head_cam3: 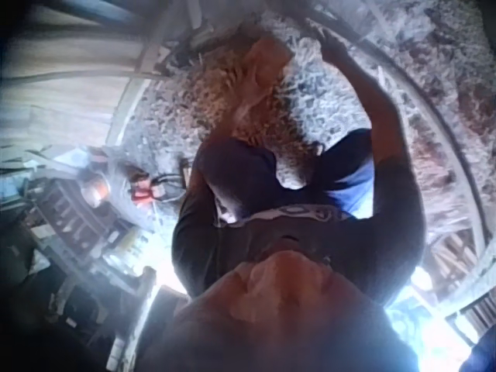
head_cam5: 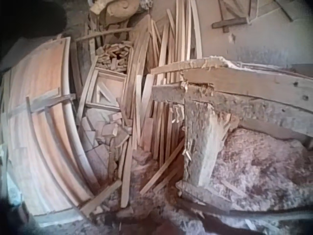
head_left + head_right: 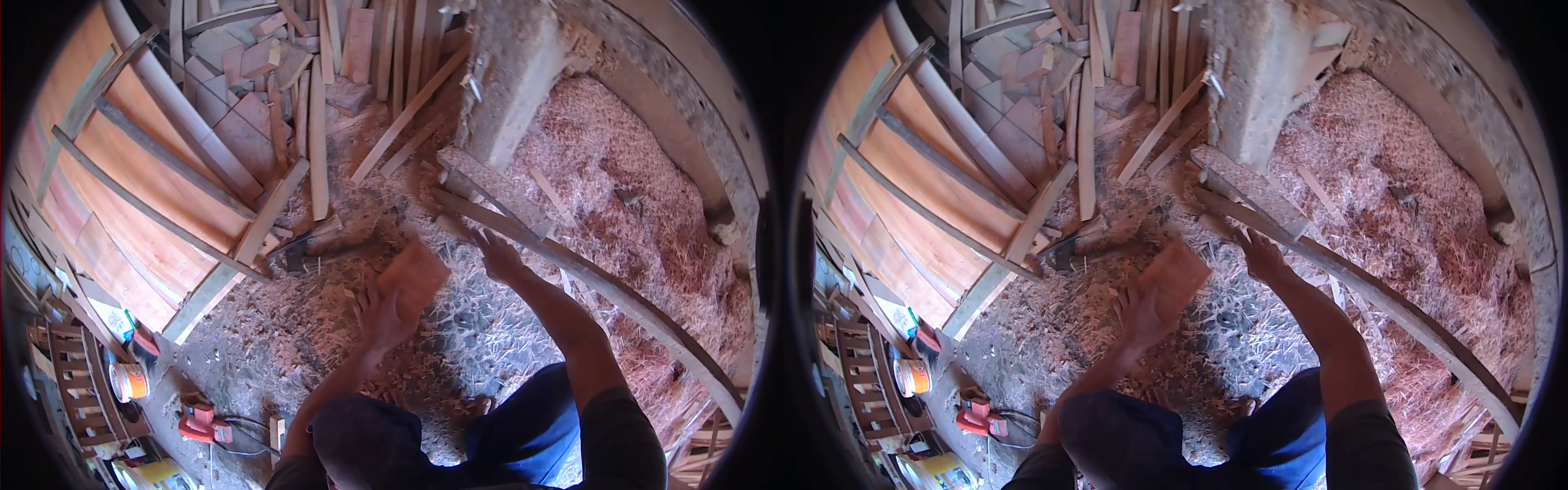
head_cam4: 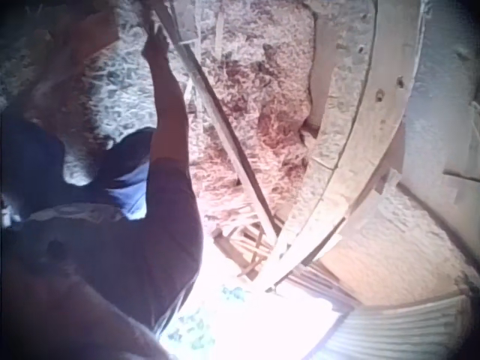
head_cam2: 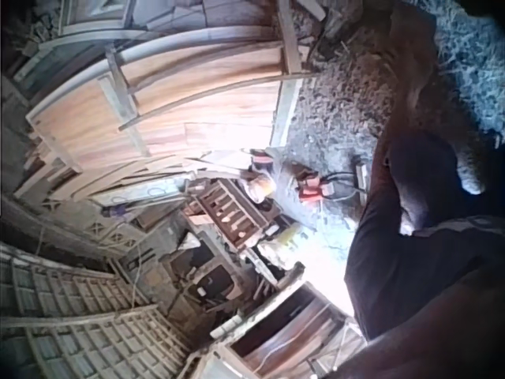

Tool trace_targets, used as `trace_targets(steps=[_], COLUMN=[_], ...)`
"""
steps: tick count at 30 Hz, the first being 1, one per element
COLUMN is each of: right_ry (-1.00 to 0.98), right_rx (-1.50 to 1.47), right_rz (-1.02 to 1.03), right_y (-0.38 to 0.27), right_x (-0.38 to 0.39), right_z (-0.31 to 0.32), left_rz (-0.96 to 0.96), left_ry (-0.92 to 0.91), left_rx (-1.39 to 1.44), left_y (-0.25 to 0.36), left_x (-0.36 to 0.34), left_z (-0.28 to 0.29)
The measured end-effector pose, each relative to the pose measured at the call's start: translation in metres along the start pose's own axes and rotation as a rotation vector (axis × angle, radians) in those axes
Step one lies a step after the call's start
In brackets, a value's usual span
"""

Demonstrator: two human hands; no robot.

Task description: The person saws a wood plank by hand on a workbench, then handles and aligns two pieces of wood.

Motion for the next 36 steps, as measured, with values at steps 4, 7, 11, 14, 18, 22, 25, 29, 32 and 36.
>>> trace_targets(steps=[4,7,11,14,18,22,25,29,32,36], right_ry=[-0.044,-0.118,-0.175,-0.166,-0.125,-0.003,0.209,-0.047,0.001,-0.514], right_rx=[0.018,-0.009,-0.001,-0.029,-0.019,-0.092,0.001,-0.227,-0.235,-0.531], right_rz=[-0.091,-0.156,-0.278,-0.289,-0.149,-0.146,-0.03,-0.222,-0.144,-0.44], right_y=[0.037,0.058,0.065,0.096,0.073,0.083,0.073,0.048,0.033,-0.008], right_x=[0.017,0.024,0.017,0.023,0.02,0.02,0.024,0.043,0.102,0.194], right_z=[-0.019,-0.036,-0.05,-0.047,-0.009,-0.027,-0.027,-0.008,0.008,0.061], left_rz=[0.042,0.007,-0.123,-0.125,-0.015,-0.086,-0.185,-0.421,-0.475,-0.207], left_ry=[-0.048,-0.09,-0.09,-0.08,-0.084,-0.156,-0.009,0.144,0.038,-0.447], left_rx=[0.031,0.012,-0.038,-0.035,0.0,-0.061,0.05,-0.023,0.603,0.589], left_y=[0.007,0.022,0.05,0.051,0.024,0.012,0.012,0.024,0.052,0.109], left_x=[-0.025,-0.006,0.02,0.022,0.033,0.029,-0.008,-0.029,-0.037,-0.013], left_z=[0.003,-0.005,-0.009,-0.022,0.001,0.004,0.027,0.042,0.042,0.107])
Point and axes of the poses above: each hand's wrist, its own x-axis away from the middle knuckle, its own z-axis out of the back of the hand, y = z × x, the point moved 4 cm from there along -x, towards the middle knuckle, and after that the axes turned 14 degrees about -z, right-handed, at the moved point
